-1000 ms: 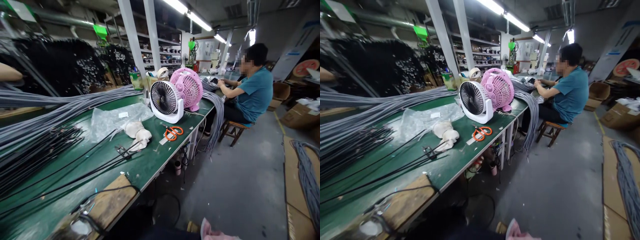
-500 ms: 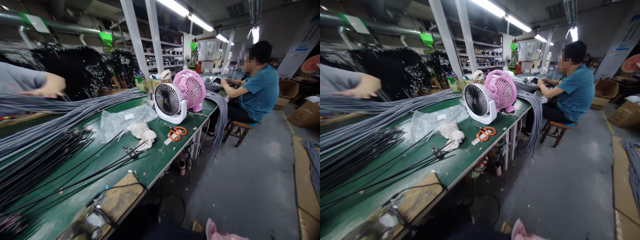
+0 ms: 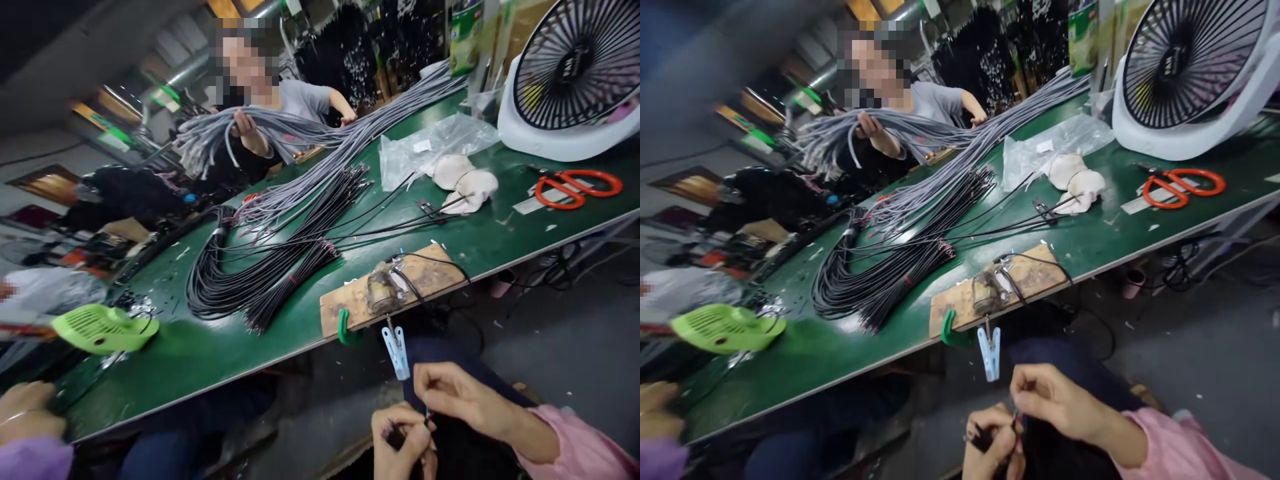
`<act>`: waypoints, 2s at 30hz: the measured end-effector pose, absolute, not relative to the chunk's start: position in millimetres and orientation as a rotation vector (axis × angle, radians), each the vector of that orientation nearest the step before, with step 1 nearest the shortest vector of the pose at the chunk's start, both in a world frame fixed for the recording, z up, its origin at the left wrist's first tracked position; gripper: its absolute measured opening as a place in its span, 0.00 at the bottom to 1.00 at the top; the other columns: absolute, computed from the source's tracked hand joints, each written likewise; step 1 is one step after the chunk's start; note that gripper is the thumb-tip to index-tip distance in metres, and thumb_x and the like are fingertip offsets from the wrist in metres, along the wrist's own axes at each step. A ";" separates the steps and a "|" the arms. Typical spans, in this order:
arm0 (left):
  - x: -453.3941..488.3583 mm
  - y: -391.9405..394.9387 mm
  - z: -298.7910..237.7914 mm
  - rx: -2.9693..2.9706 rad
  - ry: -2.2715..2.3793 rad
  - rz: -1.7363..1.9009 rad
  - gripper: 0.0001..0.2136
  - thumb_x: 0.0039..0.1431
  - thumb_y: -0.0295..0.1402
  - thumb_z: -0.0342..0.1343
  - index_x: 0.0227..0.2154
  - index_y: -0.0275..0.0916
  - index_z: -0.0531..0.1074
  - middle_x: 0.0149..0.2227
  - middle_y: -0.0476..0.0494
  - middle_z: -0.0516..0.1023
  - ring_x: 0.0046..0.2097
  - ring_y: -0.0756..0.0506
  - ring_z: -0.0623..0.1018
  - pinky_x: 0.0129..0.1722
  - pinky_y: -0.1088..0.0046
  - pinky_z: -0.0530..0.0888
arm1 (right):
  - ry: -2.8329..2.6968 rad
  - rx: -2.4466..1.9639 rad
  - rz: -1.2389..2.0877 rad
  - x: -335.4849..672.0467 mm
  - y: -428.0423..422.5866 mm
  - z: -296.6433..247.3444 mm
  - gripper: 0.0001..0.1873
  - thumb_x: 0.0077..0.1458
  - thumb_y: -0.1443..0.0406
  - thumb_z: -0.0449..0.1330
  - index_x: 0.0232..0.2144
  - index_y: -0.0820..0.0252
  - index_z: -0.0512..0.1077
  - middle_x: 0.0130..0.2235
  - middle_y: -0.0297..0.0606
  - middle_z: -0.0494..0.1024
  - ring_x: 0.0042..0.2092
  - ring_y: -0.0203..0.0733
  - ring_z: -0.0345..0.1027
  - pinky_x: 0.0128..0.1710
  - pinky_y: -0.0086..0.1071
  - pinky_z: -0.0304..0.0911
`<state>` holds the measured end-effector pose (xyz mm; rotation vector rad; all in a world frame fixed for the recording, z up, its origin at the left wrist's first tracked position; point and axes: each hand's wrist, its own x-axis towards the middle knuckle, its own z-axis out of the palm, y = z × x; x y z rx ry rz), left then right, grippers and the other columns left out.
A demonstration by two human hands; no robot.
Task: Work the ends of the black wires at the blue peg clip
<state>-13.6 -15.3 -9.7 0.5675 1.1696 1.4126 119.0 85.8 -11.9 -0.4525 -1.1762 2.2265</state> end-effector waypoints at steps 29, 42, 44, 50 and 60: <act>-18.8 25.2 12.7 0.656 1.184 1.545 0.08 0.50 0.37 0.68 0.24 0.38 0.79 0.18 0.52 0.69 0.11 0.60 0.64 0.11 0.87 0.57 | -0.590 -0.401 2.460 82.7 121.2 6.8 0.23 0.54 0.49 0.63 0.32 0.66 0.77 0.30 0.40 0.73 0.29 0.36 0.64 0.28 0.28 0.58; -26.1 3.7 10.7 0.776 1.334 1.415 0.08 0.52 0.36 0.66 0.26 0.35 0.78 0.23 0.47 0.73 0.13 0.57 0.65 0.10 0.82 0.58 | -1.186 -0.582 2.178 115.1 111.6 -16.7 0.15 0.58 0.56 0.62 0.30 0.63 0.76 0.29 0.37 0.72 0.33 0.39 0.65 0.35 0.32 0.58; -25.0 1.5 9.1 0.742 1.323 1.409 0.09 0.52 0.36 0.66 0.26 0.34 0.77 0.23 0.47 0.74 0.13 0.57 0.65 0.10 0.82 0.58 | -1.254 -0.493 2.207 115.9 109.4 -11.5 0.15 0.57 0.56 0.62 0.30 0.63 0.77 0.31 0.38 0.73 0.34 0.40 0.66 0.36 0.32 0.60; -21.4 2.2 1.6 0.666 1.307 1.427 0.11 0.51 0.37 0.67 0.24 0.36 0.73 0.17 0.54 0.69 0.11 0.59 0.62 0.10 0.85 0.56 | -1.261 -0.385 2.253 113.6 106.5 -1.2 0.15 0.57 0.55 0.62 0.30 0.63 0.71 0.30 0.34 0.68 0.33 0.37 0.62 0.34 0.30 0.59; -23.4 10.6 28.7 0.666 1.209 1.545 0.06 0.50 0.34 0.68 0.27 0.39 0.77 0.22 0.52 0.73 0.11 0.61 0.63 0.12 0.87 0.56 | -1.281 -0.656 2.064 94.6 126.8 16.0 0.30 0.61 0.44 0.49 0.33 0.64 0.75 0.31 0.39 0.74 0.34 0.40 0.65 0.35 0.31 0.59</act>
